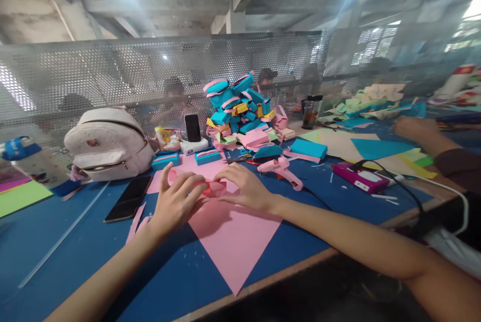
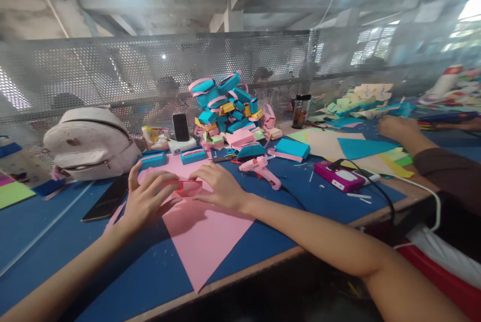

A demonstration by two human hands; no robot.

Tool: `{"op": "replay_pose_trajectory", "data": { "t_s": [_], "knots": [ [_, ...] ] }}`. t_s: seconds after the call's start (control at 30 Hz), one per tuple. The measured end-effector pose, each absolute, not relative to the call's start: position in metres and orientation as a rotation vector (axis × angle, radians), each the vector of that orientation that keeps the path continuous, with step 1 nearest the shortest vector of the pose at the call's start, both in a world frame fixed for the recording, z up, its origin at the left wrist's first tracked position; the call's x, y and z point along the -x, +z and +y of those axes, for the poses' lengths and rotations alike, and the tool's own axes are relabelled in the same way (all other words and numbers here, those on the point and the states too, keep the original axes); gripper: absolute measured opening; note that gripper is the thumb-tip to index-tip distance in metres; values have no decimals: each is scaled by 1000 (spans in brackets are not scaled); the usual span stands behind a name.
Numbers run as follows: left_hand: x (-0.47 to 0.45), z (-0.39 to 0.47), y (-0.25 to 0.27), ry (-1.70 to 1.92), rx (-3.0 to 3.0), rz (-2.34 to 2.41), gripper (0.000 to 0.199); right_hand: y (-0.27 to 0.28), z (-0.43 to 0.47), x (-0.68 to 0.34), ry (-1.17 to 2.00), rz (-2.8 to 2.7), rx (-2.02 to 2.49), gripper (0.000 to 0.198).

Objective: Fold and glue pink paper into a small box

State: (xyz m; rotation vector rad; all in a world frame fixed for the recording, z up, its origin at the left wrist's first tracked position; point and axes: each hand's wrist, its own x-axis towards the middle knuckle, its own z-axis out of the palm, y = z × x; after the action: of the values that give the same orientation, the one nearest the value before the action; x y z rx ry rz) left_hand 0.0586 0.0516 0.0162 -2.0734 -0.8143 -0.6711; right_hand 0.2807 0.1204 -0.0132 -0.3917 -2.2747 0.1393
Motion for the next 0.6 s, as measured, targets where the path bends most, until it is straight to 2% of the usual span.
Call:
{"op": "replay_pose_trajectory", "data": {
  "t_s": [0.07, 0.27, 0.47, 0.53, 0.6],
  "knots": [
    [-59, 51, 16, -696, 2093, -829, 10, -13, 120, -281, 118, -2268, 385, 36],
    [-54, 52, 17, -643, 1901, -735, 20, -11, 118, -281, 90, -2274, 356, 28],
    [-52, 55, 18, -684, 1919, -910, 7, -11, 117, -278, 29, -2299, 319, 28],
    [-51, 59, 13, -813, 1934, -1000, 19, -12, 117, -278, 13, -2297, 330, 27],
    [-50, 63, 7, -974, 1941, -1079, 44, -12, 117, -278, 7, -2295, 340, 26]
  ]
}}
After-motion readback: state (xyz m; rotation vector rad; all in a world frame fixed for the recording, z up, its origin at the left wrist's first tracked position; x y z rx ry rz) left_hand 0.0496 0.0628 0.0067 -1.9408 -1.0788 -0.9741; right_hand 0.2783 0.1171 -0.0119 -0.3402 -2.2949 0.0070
